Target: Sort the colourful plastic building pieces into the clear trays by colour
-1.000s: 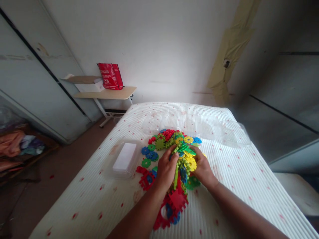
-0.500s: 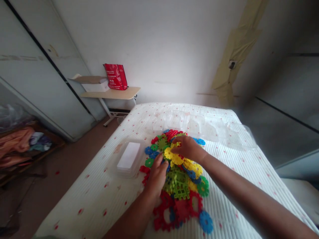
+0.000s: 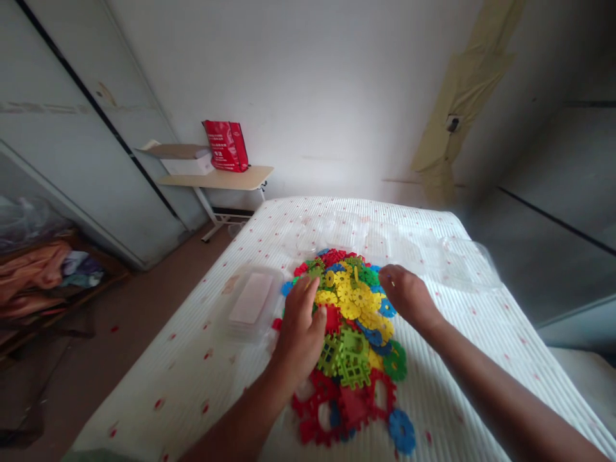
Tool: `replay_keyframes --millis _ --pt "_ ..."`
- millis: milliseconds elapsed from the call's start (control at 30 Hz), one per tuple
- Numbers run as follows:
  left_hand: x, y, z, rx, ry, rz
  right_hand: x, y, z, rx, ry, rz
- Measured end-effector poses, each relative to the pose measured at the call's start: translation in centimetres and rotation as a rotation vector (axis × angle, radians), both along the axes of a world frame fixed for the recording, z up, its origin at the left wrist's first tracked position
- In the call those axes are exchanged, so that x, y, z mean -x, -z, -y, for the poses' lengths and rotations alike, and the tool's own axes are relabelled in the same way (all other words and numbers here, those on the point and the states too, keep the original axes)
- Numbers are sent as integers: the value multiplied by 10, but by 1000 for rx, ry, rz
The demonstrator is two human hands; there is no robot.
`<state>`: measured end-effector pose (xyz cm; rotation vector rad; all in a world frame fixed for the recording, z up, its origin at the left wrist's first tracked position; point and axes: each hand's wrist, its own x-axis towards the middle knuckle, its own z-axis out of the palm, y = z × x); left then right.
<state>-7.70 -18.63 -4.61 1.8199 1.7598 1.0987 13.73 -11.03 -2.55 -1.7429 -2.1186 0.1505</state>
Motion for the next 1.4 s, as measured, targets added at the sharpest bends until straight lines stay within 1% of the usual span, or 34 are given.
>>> replay_keyframes --millis 67,167,267,400,533,667,767,867,967,1033,1100,1167,1267,1333,1400 --pt "1 -6 -31 -23 -51 -126 -17 17 5 -40 72 107" --pt "-2 -6 -72 86 -115 -272 -24 34 9 -78 135 196" --pt "-9 -1 -90 194 -177 -354 -17 41 4 -63 181 225" --pt "-17 5 -92 262 -197 -387 -5 47 -6 -19 212 198" --pt "-25 9 -88 290 -187 -399 6 57 -7 -59 152 86" --pt "-38 16 -80 238 -234 -372 20 65 -3 -127 31 -94" --pt "-49 22 -74 168 -269 -288 32 66 -1 -122 25 -270" --pt "-58 27 -72 87 -258 -162 42 64 -1 -65 60 -491" --pt "-65 31 -71 1 -224 22 50 58 -2 7 108 -723" --pt "-69 35 -71 -45 -207 202 54 51 -4 63 148 -848" --pt "-72 38 -70 -69 -203 439 57 42 -6 101 165 -908" --pt "-76 39 -68 -58 -209 731 59 32 -10 109 143 -881" --pt "-78 33 -65 27 -164 1182 61 18 -18 104 46 -732" --pt "-76 25 -63 89 -91 1373 64 10 -24 104 -12 -624" --pt "-69 17 -60 111 -45 1456 69 4 -27 124 -43 -531"
